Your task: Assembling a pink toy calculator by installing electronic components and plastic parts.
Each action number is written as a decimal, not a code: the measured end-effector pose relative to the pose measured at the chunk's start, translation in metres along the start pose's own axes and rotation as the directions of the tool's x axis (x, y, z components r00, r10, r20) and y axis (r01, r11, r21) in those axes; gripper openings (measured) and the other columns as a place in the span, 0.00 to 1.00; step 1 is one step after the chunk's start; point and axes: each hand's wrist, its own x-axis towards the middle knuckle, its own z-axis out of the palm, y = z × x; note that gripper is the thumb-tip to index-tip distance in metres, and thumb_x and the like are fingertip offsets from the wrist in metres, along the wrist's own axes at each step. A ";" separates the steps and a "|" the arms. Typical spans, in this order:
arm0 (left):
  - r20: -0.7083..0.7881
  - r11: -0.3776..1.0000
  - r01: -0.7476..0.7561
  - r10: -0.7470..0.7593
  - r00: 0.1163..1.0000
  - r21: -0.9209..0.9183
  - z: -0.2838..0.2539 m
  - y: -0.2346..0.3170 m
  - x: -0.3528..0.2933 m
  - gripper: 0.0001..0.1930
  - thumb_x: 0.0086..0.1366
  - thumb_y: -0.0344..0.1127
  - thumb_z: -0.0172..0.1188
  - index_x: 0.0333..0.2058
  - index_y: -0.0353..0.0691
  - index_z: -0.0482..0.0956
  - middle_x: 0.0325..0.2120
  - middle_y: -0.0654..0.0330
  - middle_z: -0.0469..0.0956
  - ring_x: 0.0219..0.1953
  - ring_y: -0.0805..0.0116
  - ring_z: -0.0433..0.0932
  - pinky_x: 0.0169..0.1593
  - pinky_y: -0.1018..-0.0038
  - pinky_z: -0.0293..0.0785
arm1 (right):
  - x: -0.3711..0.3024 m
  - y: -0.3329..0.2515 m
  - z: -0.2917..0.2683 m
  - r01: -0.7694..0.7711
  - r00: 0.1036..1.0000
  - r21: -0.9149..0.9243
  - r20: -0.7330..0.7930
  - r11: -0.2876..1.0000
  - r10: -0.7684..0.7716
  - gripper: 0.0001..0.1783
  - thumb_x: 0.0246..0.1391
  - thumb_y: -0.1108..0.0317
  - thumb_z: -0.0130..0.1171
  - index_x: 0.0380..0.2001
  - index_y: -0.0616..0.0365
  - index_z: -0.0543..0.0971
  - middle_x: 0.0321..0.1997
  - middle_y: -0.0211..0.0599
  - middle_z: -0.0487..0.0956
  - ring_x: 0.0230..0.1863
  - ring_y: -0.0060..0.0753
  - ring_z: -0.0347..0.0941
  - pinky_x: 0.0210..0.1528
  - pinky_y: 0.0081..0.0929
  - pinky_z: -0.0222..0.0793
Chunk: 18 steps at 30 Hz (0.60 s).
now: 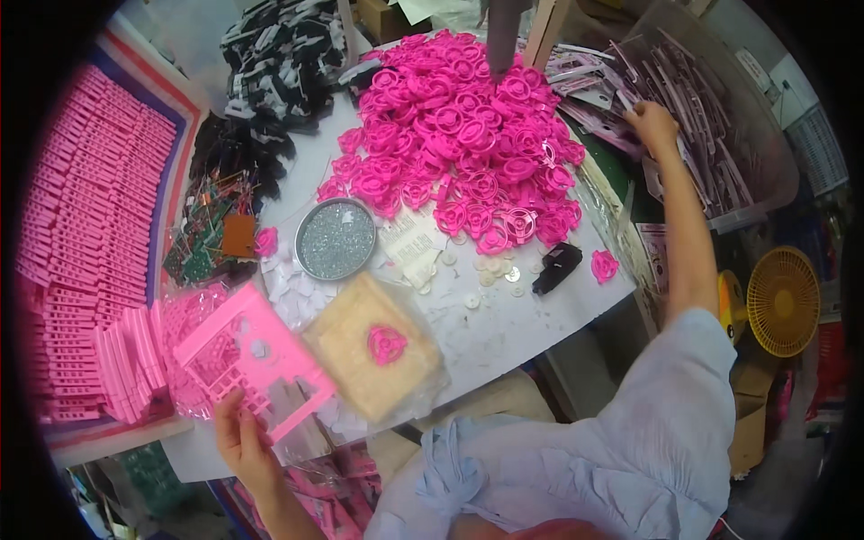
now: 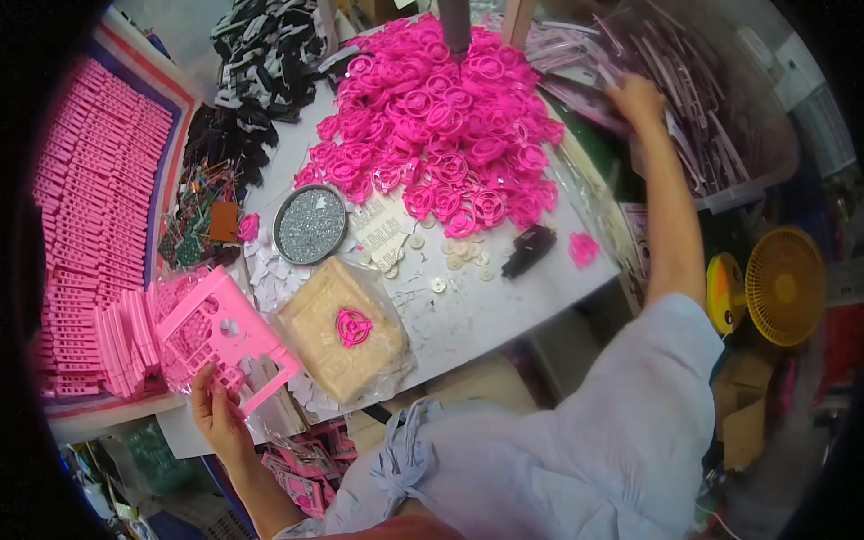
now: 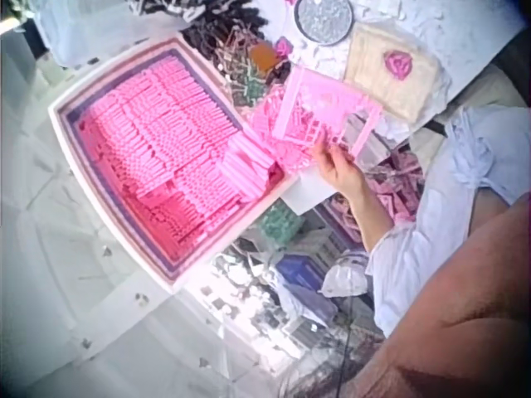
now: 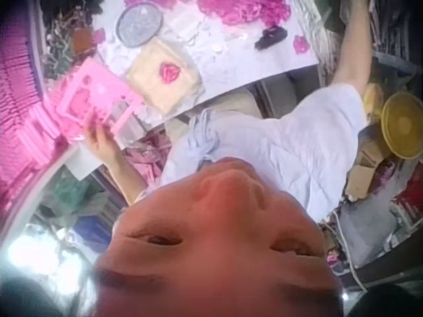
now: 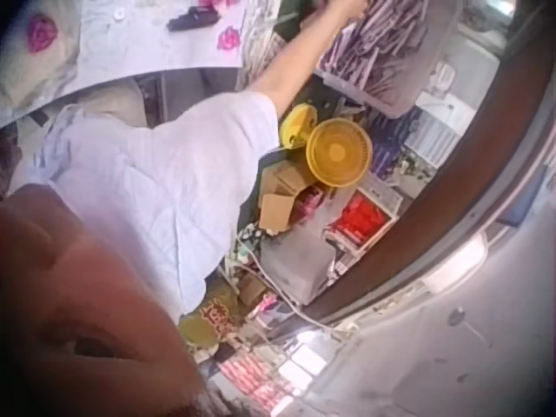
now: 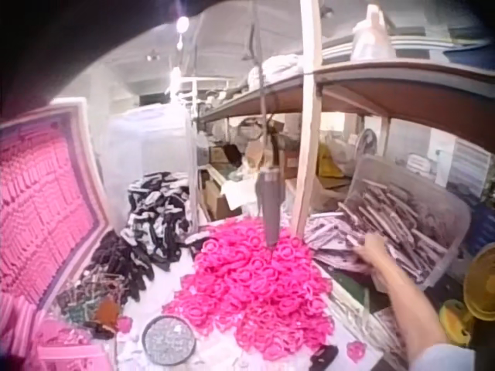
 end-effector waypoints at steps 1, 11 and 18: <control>-0.006 1.000 -0.004 0.004 1.000 0.012 0.002 -0.003 -0.001 0.18 0.70 0.26 0.54 0.58 0.37 0.75 0.47 0.65 0.78 0.31 0.84 0.67 0.35 0.84 0.65 | 0.012 0.019 0.000 -0.033 0.987 0.396 0.157 0.918 -0.032 0.12 0.56 0.60 0.64 0.38 0.56 0.86 0.37 0.29 0.82 0.39 0.24 0.75 0.42 0.26 0.69; 0.095 0.932 -0.329 0.318 0.943 0.150 0.067 -0.016 -0.005 0.22 0.72 0.43 0.50 0.58 0.32 0.73 0.53 0.58 0.73 0.52 0.69 0.72 0.55 0.73 0.68 | -0.162 -0.075 -0.080 -0.052 0.894 0.956 -0.085 -0.290 -0.440 0.15 0.63 0.58 0.61 0.38 0.61 0.76 0.30 0.33 0.76 0.32 0.24 0.73 0.34 0.22 0.69; 0.191 0.983 -0.178 0.182 0.965 -0.036 0.128 -0.010 -0.026 0.24 0.71 0.41 0.57 0.60 0.37 0.69 0.51 0.49 0.72 0.58 0.54 0.69 0.60 0.62 0.66 | -0.349 -0.301 -0.110 0.159 0.624 0.983 -0.030 0.089 -0.781 0.16 0.51 0.67 0.73 0.39 0.63 0.81 0.25 0.37 0.78 0.26 0.22 0.75 0.28 0.22 0.70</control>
